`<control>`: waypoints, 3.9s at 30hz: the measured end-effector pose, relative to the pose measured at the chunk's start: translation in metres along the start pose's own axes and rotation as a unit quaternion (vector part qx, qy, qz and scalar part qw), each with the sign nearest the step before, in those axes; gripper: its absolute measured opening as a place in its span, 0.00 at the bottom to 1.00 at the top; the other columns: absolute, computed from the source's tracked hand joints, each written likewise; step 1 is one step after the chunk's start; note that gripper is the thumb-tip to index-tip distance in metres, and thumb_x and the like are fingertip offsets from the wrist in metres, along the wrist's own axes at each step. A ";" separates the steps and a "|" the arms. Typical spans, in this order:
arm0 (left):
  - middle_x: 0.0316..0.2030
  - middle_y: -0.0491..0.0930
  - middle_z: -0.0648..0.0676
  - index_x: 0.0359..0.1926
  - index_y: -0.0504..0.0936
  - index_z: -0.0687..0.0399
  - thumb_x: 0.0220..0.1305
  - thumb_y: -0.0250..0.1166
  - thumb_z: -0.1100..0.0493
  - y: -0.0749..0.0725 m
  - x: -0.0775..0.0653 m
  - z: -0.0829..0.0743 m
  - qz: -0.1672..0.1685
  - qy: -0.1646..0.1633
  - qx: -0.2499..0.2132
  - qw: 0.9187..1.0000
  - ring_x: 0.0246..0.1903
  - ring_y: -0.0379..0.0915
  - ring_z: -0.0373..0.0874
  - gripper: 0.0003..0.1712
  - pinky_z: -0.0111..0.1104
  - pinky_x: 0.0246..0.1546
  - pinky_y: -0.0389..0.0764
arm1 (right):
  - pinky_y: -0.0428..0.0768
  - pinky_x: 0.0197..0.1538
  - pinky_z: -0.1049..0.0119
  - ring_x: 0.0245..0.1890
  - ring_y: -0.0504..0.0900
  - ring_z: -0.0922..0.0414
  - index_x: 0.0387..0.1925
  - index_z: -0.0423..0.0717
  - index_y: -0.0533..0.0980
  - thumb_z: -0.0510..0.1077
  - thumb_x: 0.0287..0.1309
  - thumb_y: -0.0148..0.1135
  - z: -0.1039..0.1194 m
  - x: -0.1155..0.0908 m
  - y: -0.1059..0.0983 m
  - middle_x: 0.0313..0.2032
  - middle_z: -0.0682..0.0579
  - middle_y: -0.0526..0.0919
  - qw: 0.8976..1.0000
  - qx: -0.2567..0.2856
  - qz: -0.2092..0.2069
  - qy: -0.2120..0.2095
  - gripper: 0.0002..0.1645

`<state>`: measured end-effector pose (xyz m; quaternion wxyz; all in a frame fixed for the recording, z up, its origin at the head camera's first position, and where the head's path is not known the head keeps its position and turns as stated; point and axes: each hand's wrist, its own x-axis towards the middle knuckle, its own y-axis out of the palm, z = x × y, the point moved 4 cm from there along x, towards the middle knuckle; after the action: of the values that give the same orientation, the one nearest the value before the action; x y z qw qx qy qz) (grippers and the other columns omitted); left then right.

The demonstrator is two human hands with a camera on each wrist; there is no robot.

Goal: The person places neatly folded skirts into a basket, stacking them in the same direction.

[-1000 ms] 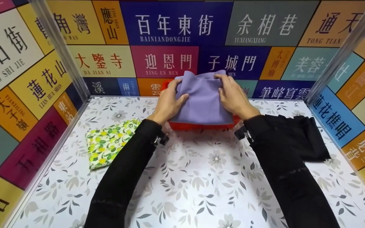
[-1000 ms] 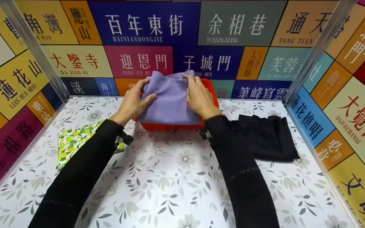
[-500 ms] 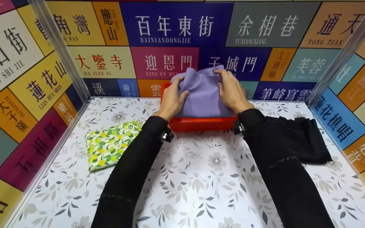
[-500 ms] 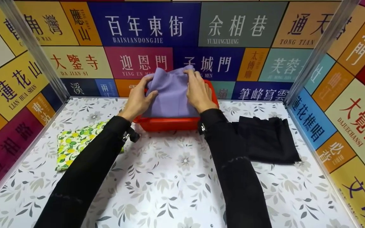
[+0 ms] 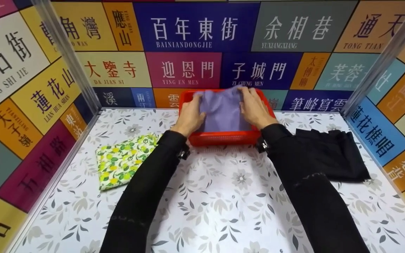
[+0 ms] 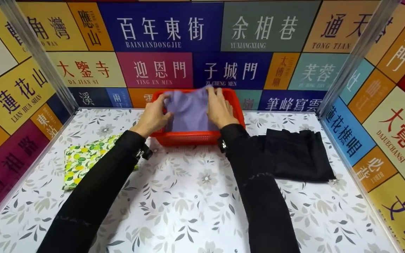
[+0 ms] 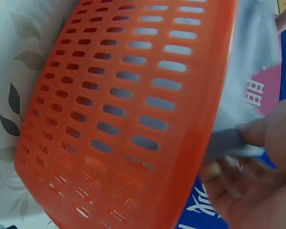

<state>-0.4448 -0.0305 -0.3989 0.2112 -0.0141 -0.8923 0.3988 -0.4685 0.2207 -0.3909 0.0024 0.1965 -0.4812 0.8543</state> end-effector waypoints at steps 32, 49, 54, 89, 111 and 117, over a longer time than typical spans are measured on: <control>0.65 0.90 0.60 0.71 0.88 0.54 0.85 0.72 0.54 -0.012 -0.083 -0.006 0.008 0.078 0.036 0.996 0.64 0.88 0.56 0.21 0.47 0.72 0.90 | 0.77 0.78 0.33 0.70 0.81 0.28 0.72 0.33 0.82 0.36 0.80 0.68 -0.026 -0.093 -0.016 0.66 0.29 0.84 0.992 0.036 -0.070 -0.094 0.25; 0.65 0.90 0.61 0.72 0.87 0.55 0.83 0.74 0.53 0.003 -0.125 -0.028 -0.005 0.161 0.048 0.986 0.65 0.87 0.60 0.23 0.56 0.71 0.88 | 0.68 0.85 0.25 0.81 0.72 0.25 0.85 0.33 0.68 0.56 0.93 0.55 -0.089 -0.152 -0.035 0.79 0.25 0.75 0.993 0.046 -0.084 0.061 0.38; 0.63 0.90 0.60 0.72 0.87 0.54 0.83 0.73 0.51 0.010 -0.131 -0.034 -0.002 0.179 0.049 0.983 0.64 0.88 0.58 0.23 0.54 0.70 0.90 | 0.67 0.80 0.17 0.80 0.68 0.19 0.84 0.34 0.69 0.62 0.93 0.49 -0.114 -0.168 -0.040 0.80 0.20 0.70 0.991 0.005 -0.040 0.128 0.41; 0.69 0.86 0.57 0.84 0.79 0.43 0.82 0.72 0.36 0.042 -0.145 -0.037 0.092 0.149 0.097 0.980 0.66 0.85 0.55 0.38 0.54 0.68 0.88 | 0.60 0.70 0.02 0.76 0.56 0.07 0.86 0.36 0.65 0.65 0.89 0.55 -0.109 -0.206 -0.036 0.79 0.11 0.54 0.953 -0.095 0.204 0.203 0.45; 0.75 0.81 0.58 0.88 0.73 0.44 0.78 0.73 0.28 0.044 -0.163 -0.035 0.134 0.149 0.118 0.973 0.70 0.81 0.56 0.49 0.53 0.72 0.87 | 0.75 0.75 0.18 0.69 0.75 0.15 0.78 0.32 0.78 0.62 0.87 0.62 -0.022 -0.214 -0.015 0.73 0.18 0.75 0.972 -0.062 0.217 0.072 0.41; 0.76 0.79 0.58 0.88 0.73 0.45 0.77 0.73 0.27 0.051 -0.165 -0.037 0.149 0.151 0.122 0.970 0.75 0.80 0.58 0.50 0.59 0.79 0.82 | 0.76 0.78 0.24 0.72 0.78 0.21 0.79 0.33 0.78 0.64 0.88 0.62 -0.010 -0.216 -0.010 0.75 0.26 0.79 0.973 -0.035 0.223 0.040 0.42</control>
<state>-0.2874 -0.0018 -0.4741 0.2818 -0.1807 -0.7825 0.5251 -0.2703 0.2743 -0.4602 -0.1621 0.0496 -0.5424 0.8229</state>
